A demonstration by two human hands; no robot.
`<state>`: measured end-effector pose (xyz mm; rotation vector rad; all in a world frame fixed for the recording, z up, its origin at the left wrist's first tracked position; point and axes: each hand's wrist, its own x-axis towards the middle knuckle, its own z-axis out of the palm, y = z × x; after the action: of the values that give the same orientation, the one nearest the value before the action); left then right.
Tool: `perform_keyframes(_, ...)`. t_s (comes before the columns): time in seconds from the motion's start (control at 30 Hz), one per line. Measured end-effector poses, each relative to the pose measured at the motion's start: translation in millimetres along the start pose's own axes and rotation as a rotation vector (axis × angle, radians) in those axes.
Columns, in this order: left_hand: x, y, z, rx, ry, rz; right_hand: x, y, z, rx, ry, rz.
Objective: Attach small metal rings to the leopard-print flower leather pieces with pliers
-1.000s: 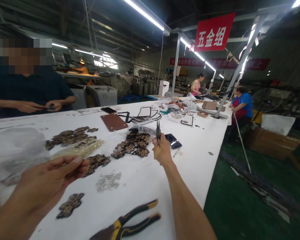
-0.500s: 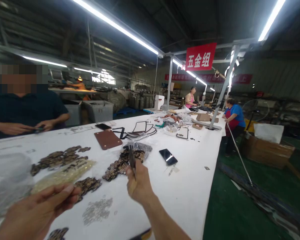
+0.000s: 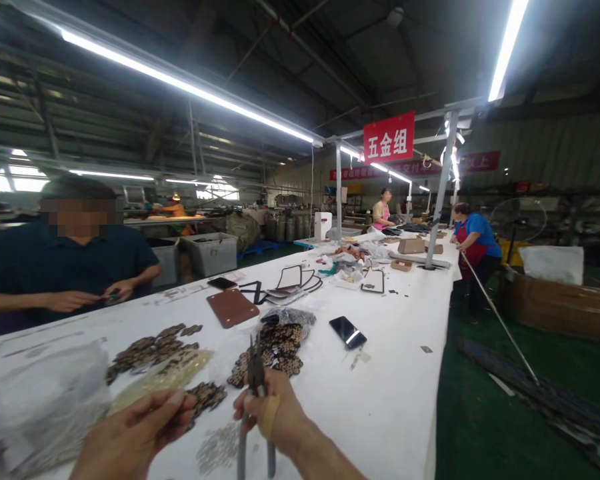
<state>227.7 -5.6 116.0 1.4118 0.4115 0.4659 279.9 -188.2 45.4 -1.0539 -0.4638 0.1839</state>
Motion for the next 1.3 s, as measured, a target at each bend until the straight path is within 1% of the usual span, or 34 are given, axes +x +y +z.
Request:
perform_keyframes(0.1,2.3,-2.5,-3.0,-0.099,-0.081,-0.091,2.1,4.2,0.4,-0.020,0.025,0.012)
perform_keyframes(0.2,1.1,-0.8,-2.6,-0.094,-0.072,-0.084,4.2,8.0,2.6,-0.037,0.055,0.043)
perform_keyframes(0.27,-1.9,-0.4,0.6,-0.094,-0.068,-0.086,3.5,2.5,-1.7,-0.051,0.073,0.055)
perform_keyframes(0.33,-4.6,-2.5,4.5,-0.092,-0.079,-0.085,1.5,-13.7,-15.7,-0.119,0.102,-0.005)
perform_keyframes(0.37,-4.8,-4.6,6.1,-0.083,-0.092,-0.078,1.1,-25.4,-26.4,-0.187,0.120,-0.068)
perform_keyframes(0.4,-3.6,-7.1,7.1,-0.079,-0.104,-0.064,1.7,-38.5,-38.8,-0.284,0.166,-0.145)
perform_keyframes(0.5,8.3,-16.1,7.2,-0.053,-0.135,0.018,9.1,-74.5,-74.0,-0.374,0.292,-0.179)
perform_keyframes(0.57,18.0,-20.9,5.9,-0.033,-0.150,0.069,12.9,-85.6,-84.5,-0.399,0.324,-0.192)
perform_keyframes(0.63,23.5,-23.9,4.8,-0.006,-0.154,0.078,10.2,-81.7,-80.6,-0.391,0.265,-0.219)
perform_keyframes(0.7,23.9,-26.4,4.5,0.018,-0.153,0.047,1.8,-64.5,-68.8,-0.372,0.177,-0.233)
perform_keyframes(0.73,22.9,-27.6,4.5,0.021,-0.146,0.025,-3.0,-52.9,-62.9,-0.373,0.160,-0.231)
perform_keyframes(0.83,18.7,-29.2,4.5,-0.001,-0.134,-0.017,-13.3,-21.3,-53.2,-0.403,0.195,-0.208)
perform_keyframes(0.9,14.4,-25.5,5.0,-0.016,-0.131,-0.023,-16.5,-11.4,-52.8,-0.428,0.200,-0.207)
perform_keyframes(0.97,7.5,-18.1,7.2,-0.022,-0.131,-0.028,-19.5,-11.2,-53.8,-0.465,0.199,-0.224)
perform_keyframes(1.1,-7.4,-3.8,13.5,-0.017,-0.118,-0.069,-27.3,-19.7,-51.9,-0.503,0.189,-0.238)
perform_keyframes(1.2,-10.3,-2.3,14.4,-0.025,-0.118,-0.052,-31.3,-21.8,-48.0,-0.527,0.166,-0.248)
perform_keyframes(1.3,-6.1,-7.1,13.4,-0.011,-0.129,-0.039,-32.5,-21.3,-45.4,-0.570,0.163,-0.241)
